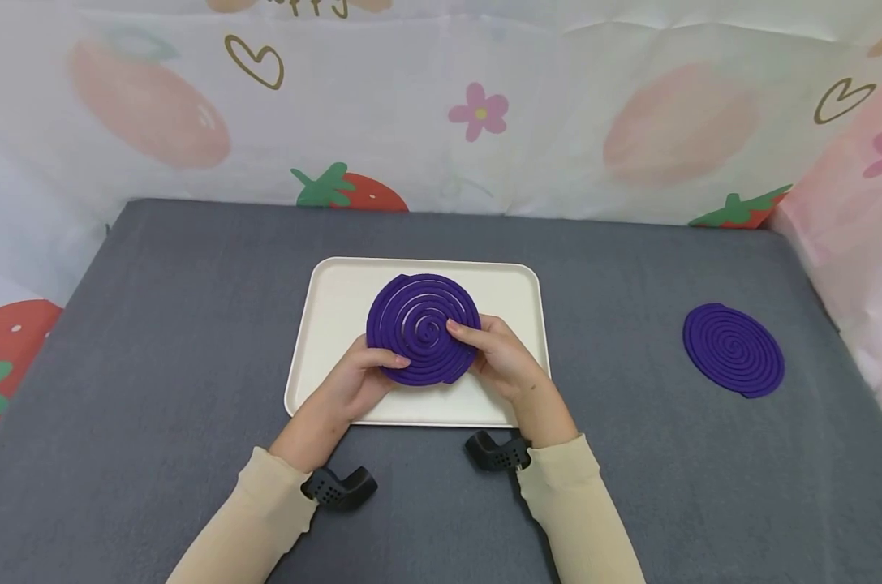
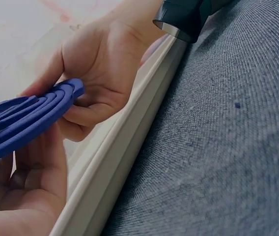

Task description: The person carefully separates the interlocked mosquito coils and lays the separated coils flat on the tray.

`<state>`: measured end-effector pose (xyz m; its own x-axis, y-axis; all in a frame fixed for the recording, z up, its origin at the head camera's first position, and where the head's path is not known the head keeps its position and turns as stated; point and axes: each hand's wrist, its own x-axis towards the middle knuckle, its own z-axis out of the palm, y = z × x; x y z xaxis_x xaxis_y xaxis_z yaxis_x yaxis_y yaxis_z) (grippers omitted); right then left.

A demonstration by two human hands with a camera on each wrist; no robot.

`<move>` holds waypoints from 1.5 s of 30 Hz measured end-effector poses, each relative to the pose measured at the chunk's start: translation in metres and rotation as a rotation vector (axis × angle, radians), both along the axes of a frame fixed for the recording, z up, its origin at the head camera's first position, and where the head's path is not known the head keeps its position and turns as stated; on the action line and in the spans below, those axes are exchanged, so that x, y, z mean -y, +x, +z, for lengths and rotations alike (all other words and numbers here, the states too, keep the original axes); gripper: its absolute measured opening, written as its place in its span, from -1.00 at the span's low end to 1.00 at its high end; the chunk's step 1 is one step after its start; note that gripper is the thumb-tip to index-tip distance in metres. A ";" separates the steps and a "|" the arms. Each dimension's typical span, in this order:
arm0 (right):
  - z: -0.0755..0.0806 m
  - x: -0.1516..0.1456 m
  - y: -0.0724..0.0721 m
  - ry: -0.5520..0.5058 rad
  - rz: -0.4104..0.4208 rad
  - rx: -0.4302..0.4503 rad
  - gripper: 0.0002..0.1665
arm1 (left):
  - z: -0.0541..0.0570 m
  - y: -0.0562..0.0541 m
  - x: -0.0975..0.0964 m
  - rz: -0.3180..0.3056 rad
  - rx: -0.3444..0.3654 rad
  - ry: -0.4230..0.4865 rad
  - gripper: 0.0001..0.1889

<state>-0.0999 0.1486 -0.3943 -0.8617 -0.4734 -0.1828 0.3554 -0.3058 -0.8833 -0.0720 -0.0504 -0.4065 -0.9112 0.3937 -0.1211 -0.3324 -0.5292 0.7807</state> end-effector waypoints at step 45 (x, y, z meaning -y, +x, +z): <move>0.009 -0.011 -0.008 -0.006 -0.411 -0.002 -0.59 | 0.003 -0.003 -0.005 0.141 0.054 0.009 -0.56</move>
